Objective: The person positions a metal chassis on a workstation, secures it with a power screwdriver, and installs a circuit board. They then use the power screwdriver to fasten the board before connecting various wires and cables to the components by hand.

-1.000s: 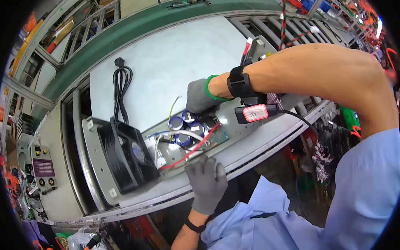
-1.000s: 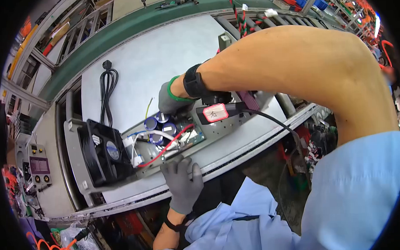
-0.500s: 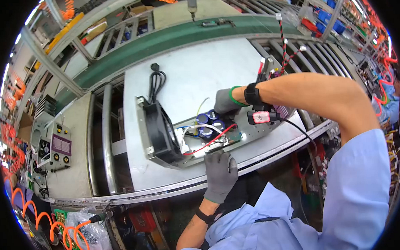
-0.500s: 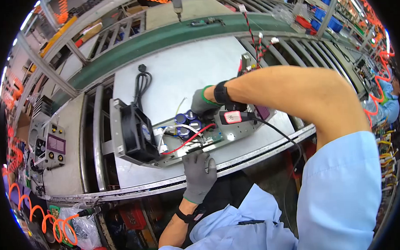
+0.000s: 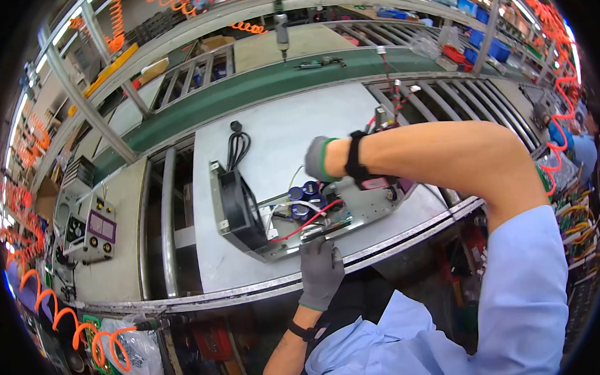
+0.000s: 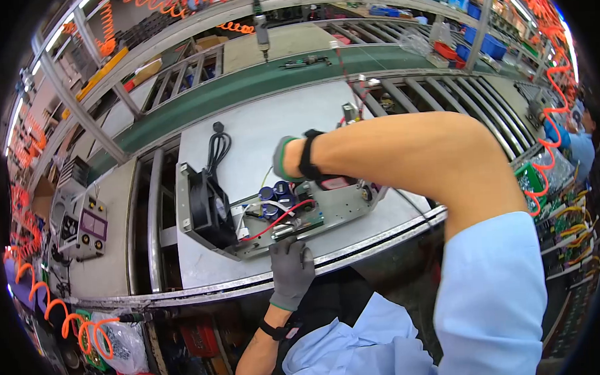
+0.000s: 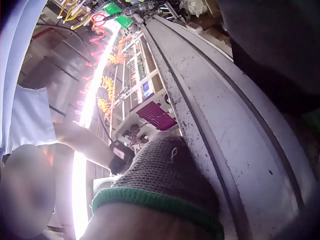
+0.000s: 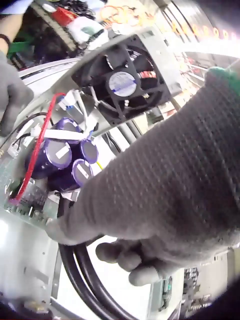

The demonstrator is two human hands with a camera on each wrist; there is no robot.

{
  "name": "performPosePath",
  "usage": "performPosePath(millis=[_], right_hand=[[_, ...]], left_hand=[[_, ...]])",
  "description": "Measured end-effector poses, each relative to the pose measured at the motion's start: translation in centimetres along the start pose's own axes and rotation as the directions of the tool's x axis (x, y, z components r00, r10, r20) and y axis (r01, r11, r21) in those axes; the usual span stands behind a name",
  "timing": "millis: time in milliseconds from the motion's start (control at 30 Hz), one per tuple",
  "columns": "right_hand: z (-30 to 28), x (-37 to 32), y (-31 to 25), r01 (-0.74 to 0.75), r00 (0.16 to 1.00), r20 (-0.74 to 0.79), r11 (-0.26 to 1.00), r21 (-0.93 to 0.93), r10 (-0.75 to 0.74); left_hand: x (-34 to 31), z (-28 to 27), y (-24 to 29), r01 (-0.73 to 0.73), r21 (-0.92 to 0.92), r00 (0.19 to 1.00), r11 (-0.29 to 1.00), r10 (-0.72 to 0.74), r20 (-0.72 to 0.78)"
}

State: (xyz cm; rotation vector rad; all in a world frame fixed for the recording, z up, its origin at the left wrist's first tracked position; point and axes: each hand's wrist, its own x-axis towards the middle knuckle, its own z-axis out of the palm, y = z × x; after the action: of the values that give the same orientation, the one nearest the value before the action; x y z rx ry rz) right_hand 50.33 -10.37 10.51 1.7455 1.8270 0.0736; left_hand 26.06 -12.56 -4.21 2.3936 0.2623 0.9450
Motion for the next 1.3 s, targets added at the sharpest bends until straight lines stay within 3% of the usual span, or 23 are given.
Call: performPosePath(millis=[200,267,400,433,500,600,700,733,800,867,933,1067,1167,1300], right_hand=[[0.4,2.6,0.5,0.11,0.988,-0.085,0.978,-0.176,-0.127],[-0.6,3.1,-0.1,0.041,0.992,-0.115,0.986,-0.16,-0.06],[4.8,6.1,-1.2,-0.052,0.981,-0.168,0.964,0.261,0.098],[5.4,5.9,-1.1,-0.02,0.994,-0.096,0.952,0.306,0.052],[5.7,5.6,-0.5,-0.089,0.986,-0.099,0.923,0.375,0.135],[2.3,2.6,0.2,-0.11,0.991,-0.02,0.891,0.441,0.132],[-1.0,1.8,-0.4,-0.18,0.984,0.11,0.716,0.675,0.143],[-2.6,0.2,-1.1,-0.193,0.981,0.126,0.621,0.76,0.15],[-1.6,1.4,-2.2,-0.145,0.975,0.023,0.553,0.821,0.222],[-0.5,3.6,-3.1,-0.191,0.94,-0.031,0.599,0.778,0.34],[-0.4,4.5,-3.4,-0.176,0.947,-0.045,0.633,0.753,0.317],[0.6,7.6,-2.8,-0.174,0.956,-0.034,0.656,0.734,0.291],[0.3,8.2,-3.0,-0.187,0.966,0.016,0.654,0.733,0.259],[1.3,9.6,-2.0,-0.16,0.985,0.076,0.67,0.725,0.152]], left_hand=[[0.2,0.3,0.5,-0.024,0.05,1.0,0.998,0.024,0.005],[0.3,0.2,0.7,-0.022,0.079,0.999,0.997,0.02,0.029],[0.2,0.4,0.9,-0.036,0.088,0.999,0.996,0.035,0.013],[0.1,0.5,0.7,-0.04,0.091,0.999,0.995,0.039,0.011],[0.0,0.6,0.5,-0.049,0.092,0.999,0.995,0.048,0.008],[-0.1,0.6,0.3,-0.045,0.08,0.999,0.996,0.046,0.0],[-0.3,0.3,0.4,-0.039,0.067,0.999,0.997,0.041,-0.031],[-0.2,-0.1,0.7,-0.043,0.154,0.997,0.987,0.054,-0.063],[0.6,-1.5,1.6,-0.05,0.319,0.989,0.946,0.091,-0.114],[0.7,-1.7,0.8,0.044,0.333,0.999,0.942,-0.034,-0.035],[1.1,-1.5,-0.2,0.162,0.288,0.98,0.944,-0.188,0.068],[2.4,-1.2,-0.7,0.082,0.328,0.994,0.941,-0.101,0.043],[2.7,-0.6,-1.9,0.208,0.268,0.954,0.941,-0.256,0.156],[3.4,-0.6,-2.2,0.275,0.243,0.94,0.93,-0.313,0.137]])
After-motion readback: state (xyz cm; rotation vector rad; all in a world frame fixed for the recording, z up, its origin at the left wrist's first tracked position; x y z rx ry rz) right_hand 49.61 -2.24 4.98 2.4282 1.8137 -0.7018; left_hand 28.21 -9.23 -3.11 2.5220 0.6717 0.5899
